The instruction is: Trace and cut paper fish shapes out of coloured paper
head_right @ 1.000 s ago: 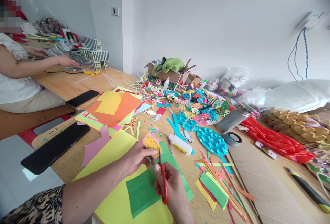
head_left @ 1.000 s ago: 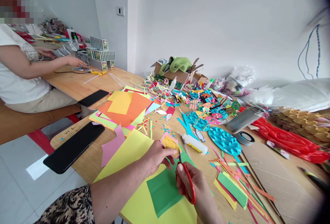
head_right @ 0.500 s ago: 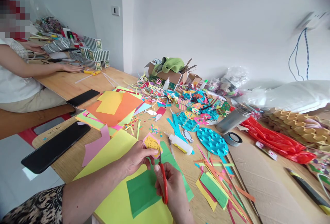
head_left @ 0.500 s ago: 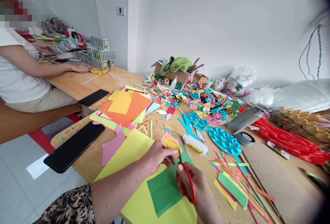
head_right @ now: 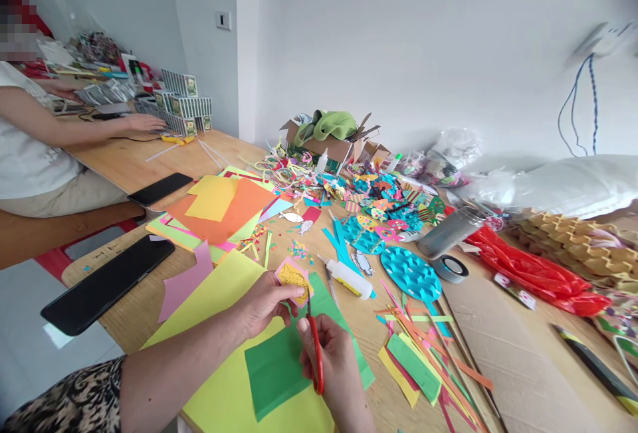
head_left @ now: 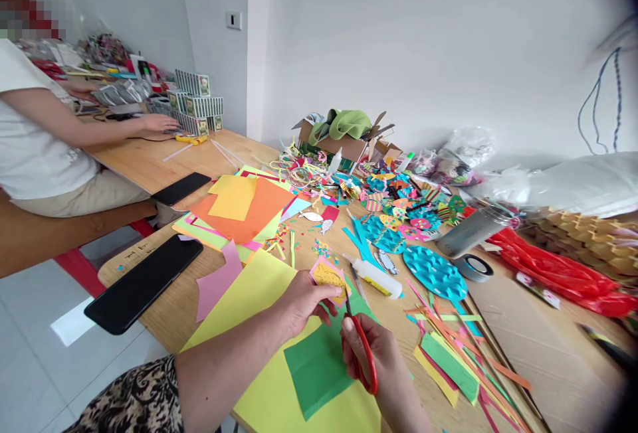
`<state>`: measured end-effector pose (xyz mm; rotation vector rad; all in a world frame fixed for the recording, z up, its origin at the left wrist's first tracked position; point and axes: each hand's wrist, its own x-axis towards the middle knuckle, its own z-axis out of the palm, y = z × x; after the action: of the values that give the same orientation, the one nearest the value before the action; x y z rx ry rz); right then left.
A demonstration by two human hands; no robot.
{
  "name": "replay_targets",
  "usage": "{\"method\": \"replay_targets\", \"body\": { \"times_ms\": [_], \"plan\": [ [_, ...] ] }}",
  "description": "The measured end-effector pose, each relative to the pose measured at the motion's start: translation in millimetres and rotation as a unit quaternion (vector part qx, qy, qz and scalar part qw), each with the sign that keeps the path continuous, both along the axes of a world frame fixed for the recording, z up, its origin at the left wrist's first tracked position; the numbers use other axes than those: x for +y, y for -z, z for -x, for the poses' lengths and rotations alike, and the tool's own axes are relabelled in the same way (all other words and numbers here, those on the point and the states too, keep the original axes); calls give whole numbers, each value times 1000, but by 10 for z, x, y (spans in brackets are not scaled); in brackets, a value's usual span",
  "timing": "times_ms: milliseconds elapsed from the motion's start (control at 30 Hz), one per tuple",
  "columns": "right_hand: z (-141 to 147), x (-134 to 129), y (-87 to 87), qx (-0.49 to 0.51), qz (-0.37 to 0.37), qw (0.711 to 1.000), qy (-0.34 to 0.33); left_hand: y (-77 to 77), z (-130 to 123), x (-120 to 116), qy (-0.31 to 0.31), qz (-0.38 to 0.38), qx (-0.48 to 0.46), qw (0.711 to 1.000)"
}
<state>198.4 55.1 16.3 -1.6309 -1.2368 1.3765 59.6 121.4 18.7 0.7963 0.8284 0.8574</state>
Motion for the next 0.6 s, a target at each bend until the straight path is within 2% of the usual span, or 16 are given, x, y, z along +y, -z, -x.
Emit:
{"method": "replay_targets", "body": {
  "times_ms": [433, 600],
  "plan": [
    [-23, 3, 34, 13, -16, 1000, -1, 3, -8, -3, 8, 4, -3, 1000],
    [-6, -6, -21, 5, -12, 1000, -9, 10, -10, 6, 4, 4, -2, 1000]
  ]
}}
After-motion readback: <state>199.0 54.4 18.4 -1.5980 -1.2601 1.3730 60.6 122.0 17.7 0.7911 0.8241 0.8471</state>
